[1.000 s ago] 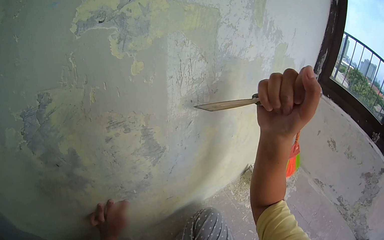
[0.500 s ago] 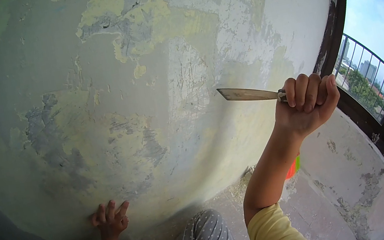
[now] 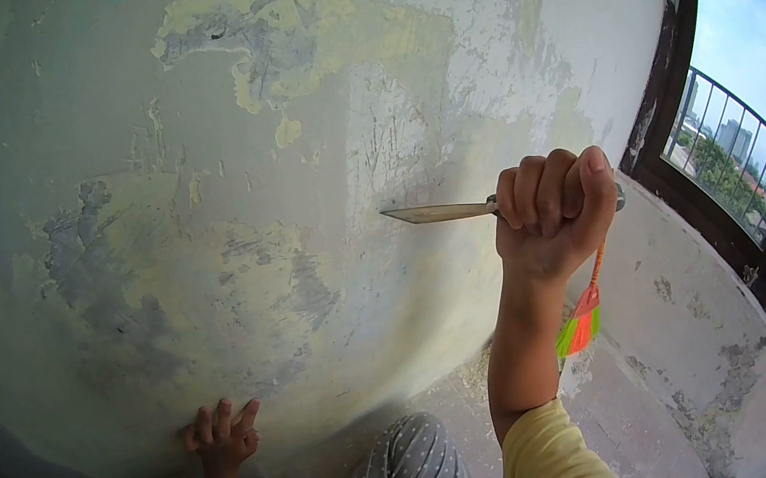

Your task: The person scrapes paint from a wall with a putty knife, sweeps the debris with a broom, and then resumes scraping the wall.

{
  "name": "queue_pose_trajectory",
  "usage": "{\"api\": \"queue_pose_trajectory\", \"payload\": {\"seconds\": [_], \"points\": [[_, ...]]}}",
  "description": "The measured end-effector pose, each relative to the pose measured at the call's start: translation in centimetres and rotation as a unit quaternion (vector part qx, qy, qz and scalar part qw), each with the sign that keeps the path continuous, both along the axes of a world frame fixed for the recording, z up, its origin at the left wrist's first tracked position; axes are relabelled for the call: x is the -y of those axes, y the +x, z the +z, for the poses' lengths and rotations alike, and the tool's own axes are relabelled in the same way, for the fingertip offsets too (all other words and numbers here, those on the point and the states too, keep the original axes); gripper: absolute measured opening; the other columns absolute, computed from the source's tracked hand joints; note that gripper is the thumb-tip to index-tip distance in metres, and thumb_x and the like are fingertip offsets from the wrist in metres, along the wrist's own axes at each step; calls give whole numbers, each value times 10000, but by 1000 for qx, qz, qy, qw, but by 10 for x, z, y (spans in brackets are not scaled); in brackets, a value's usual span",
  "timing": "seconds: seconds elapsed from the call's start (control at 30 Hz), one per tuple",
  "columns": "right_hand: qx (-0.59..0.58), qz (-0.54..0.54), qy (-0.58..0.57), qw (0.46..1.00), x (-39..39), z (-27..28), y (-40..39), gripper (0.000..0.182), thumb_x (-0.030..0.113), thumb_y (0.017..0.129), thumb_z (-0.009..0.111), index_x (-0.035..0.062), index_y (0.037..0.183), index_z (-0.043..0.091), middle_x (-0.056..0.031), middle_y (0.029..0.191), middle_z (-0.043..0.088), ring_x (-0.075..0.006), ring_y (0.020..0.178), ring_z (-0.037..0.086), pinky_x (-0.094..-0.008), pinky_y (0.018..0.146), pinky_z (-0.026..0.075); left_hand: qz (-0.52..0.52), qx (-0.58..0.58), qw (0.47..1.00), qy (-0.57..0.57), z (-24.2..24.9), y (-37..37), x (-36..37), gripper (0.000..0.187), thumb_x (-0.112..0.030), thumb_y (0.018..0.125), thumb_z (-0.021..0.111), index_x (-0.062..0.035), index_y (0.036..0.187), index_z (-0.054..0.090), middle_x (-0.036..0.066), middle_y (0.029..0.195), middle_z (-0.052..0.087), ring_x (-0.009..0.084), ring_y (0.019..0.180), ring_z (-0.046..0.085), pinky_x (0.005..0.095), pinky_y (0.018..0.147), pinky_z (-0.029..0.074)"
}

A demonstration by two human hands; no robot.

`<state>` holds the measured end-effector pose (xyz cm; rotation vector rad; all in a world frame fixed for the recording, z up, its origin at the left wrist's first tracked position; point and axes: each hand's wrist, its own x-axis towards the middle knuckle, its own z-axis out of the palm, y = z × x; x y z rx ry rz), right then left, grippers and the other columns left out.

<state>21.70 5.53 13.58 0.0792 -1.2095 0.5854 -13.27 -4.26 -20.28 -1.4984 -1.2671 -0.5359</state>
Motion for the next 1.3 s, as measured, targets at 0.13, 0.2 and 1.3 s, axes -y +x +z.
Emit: {"api": "queue_pose_trajectory", "payload": {"seconds": [0.13, 0.2, 1.3], "points": [[-55, 87, 141, 985, 26, 6, 46, 410, 211, 990, 373, 166, 594, 280, 25, 435, 299, -68, 352, 236, -218, 322, 259, 3, -6, 1000, 1, 4, 1, -1, 429, -379, 917, 349, -414, 1295, 549, -6, 1481, 364, 248, 1383, 278, 474, 1040, 216], [-43, 74, 193, 977, 38, 3, 51, 405, 204, 991, 368, 163, 596, 285, 20, 443, 307, -72, 346, 257, -225, 319, 271, 2, -8, 1000, 1, 5, 2, 1, 429, -382, 917, 349, -412, 1297, 546, -5, 1478, 365, 251, 1379, 280, 478, 1040, 215], [-46, 133, 167, 976, 19, -3, 33, 375, 182, 974, 365, 145, 610, 285, 8, 431, 312, -96, 333, 243, -253, 311, 270, -10, -5, 1000, 8, 5, 2, -1, 407, -401, 928, 345, -392, 1273, 560, 19, 1460, 370, 261, 1369, 277, 480, 1032, 228]]}}
